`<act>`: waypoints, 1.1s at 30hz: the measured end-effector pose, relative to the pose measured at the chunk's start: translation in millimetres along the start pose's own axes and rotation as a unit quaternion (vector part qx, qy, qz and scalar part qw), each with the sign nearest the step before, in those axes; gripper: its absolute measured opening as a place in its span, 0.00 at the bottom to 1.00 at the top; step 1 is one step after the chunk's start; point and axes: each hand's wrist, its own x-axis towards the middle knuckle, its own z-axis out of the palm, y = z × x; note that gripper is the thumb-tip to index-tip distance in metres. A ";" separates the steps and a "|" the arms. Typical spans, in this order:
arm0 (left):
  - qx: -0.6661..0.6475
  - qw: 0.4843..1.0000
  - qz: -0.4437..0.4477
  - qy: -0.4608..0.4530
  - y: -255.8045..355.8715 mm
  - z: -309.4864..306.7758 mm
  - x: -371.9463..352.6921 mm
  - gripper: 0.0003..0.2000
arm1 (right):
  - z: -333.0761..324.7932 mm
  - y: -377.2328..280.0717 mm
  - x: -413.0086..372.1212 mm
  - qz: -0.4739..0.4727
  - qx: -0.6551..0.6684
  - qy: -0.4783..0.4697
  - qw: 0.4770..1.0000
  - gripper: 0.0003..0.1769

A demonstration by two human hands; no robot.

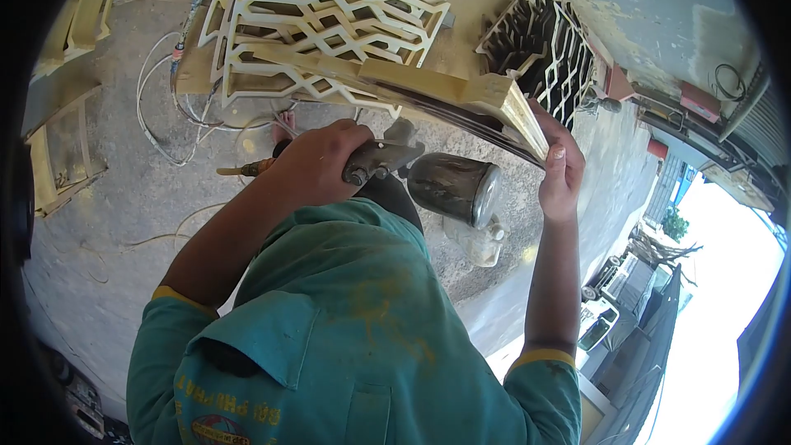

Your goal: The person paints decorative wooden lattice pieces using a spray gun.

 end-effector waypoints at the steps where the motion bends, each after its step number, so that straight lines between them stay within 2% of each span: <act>1: 0.002 1.000 0.000 0.004 -3.1 -1.0 -3.0 0.23 | -0.2 -0.2 0.3 -0.001 0.001 -0.002 1.000 0.31; 6: -0.024 0.999 0.033 0.009 5.1 -4.5 -8.8 0.26 | -0.5 -0.7 -0.2 0.007 0.009 -0.004 1.000 0.30; 12: -0.051 0.997 0.062 -0.022 29.6 6.5 9.9 0.25 | -5.7 3.2 -3.8 0.029 0.012 -0.007 0.999 0.32; 14: -0.033 0.998 0.041 -0.033 26.2 6.4 9.0 0.24 | -4.8 1.9 -3.8 0.036 -0.006 0.002 0.999 0.36; 17: -0.017 0.999 0.001 -0.040 21.4 -2.0 3.0 0.24 | -6.6 2.8 -7.5 0.038 0.025 -0.004 0.999 0.30; 21: 0.000 0.999 -0.027 -0.019 9.2 -8.3 -7.7 0.25 | -12.9 13.8 -13.0 0.030 0.029 -0.002 0.999 0.29; 27: -0.038 0.999 0.018 -0.006 9.2 -4.0 -9.7 0.25 | -23.4 22.1 -15.6 0.042 0.050 -0.019 0.998 0.30; 33: -0.055 0.998 0.001 0.010 1.0 7.7 0.6 0.21 | -29.8 27.3 -16.0 0.052 0.074 -0.037 0.995 0.35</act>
